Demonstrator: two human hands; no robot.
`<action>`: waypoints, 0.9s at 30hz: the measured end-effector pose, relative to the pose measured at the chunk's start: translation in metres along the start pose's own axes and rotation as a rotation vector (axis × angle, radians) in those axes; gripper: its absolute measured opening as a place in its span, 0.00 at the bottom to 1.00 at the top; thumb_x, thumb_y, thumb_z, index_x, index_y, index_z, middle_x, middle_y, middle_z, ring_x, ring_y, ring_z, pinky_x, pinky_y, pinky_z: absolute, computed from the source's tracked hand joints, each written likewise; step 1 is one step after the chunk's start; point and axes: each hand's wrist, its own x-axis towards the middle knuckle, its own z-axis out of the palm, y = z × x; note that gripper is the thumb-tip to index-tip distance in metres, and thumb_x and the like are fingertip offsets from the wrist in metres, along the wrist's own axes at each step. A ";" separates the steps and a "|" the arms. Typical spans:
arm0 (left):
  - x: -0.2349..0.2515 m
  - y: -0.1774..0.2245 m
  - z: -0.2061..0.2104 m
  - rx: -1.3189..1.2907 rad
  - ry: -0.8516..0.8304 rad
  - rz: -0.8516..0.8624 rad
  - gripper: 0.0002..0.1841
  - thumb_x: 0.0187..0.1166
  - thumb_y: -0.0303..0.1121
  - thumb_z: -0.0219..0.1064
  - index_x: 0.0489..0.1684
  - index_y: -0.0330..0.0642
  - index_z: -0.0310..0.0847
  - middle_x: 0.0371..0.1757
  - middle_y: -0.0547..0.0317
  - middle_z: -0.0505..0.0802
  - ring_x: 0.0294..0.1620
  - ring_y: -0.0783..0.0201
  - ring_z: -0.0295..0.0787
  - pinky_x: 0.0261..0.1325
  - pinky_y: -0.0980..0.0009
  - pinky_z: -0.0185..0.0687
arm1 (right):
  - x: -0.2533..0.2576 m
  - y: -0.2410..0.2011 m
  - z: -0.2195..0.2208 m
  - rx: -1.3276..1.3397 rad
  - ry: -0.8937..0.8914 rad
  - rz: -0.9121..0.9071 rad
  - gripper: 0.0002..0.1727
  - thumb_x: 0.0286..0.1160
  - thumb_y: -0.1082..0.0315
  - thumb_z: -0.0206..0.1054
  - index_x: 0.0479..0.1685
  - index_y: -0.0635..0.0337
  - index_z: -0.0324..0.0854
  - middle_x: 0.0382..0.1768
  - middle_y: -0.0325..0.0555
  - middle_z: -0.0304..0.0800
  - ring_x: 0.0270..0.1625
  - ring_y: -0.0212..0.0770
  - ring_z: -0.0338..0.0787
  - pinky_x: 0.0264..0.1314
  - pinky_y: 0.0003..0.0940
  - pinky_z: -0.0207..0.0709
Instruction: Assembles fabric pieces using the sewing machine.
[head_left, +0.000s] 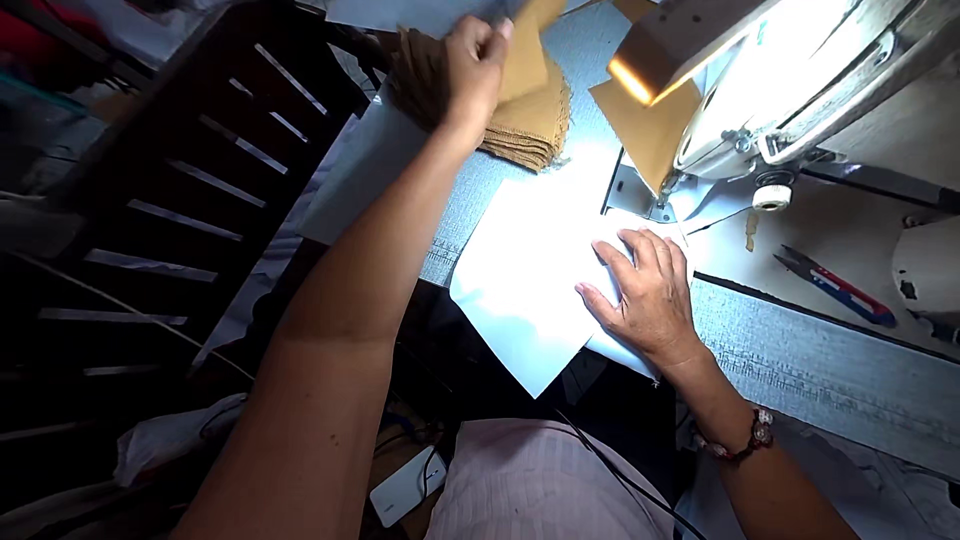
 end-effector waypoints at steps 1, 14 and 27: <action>-0.004 0.005 0.001 -0.204 0.089 -0.030 0.16 0.91 0.32 0.53 0.59 0.24 0.77 0.54 0.43 0.87 0.57 0.63 0.85 0.65 0.66 0.80 | 0.000 0.000 0.000 -0.001 -0.003 -0.001 0.36 0.77 0.35 0.55 0.68 0.52 0.87 0.71 0.62 0.84 0.78 0.68 0.77 0.81 0.71 0.59; -0.172 0.024 -0.005 -1.034 -0.182 -0.723 0.23 0.95 0.42 0.28 0.51 0.51 0.74 0.43 0.65 0.90 0.50 0.70 0.89 0.55 0.68 0.87 | -0.006 -0.003 -0.016 0.134 -0.058 0.011 0.36 0.68 0.56 0.70 0.75 0.71 0.75 0.76 0.65 0.79 0.82 0.66 0.74 0.85 0.68 0.56; -0.138 -0.018 -0.041 0.198 -0.639 0.178 0.14 0.75 0.23 0.70 0.56 0.37 0.92 0.54 0.44 0.92 0.57 0.54 0.88 0.65 0.55 0.79 | -0.007 0.000 -0.018 0.156 0.023 -0.025 0.29 0.69 0.60 0.66 0.67 0.72 0.78 0.66 0.65 0.84 0.75 0.64 0.80 0.83 0.65 0.59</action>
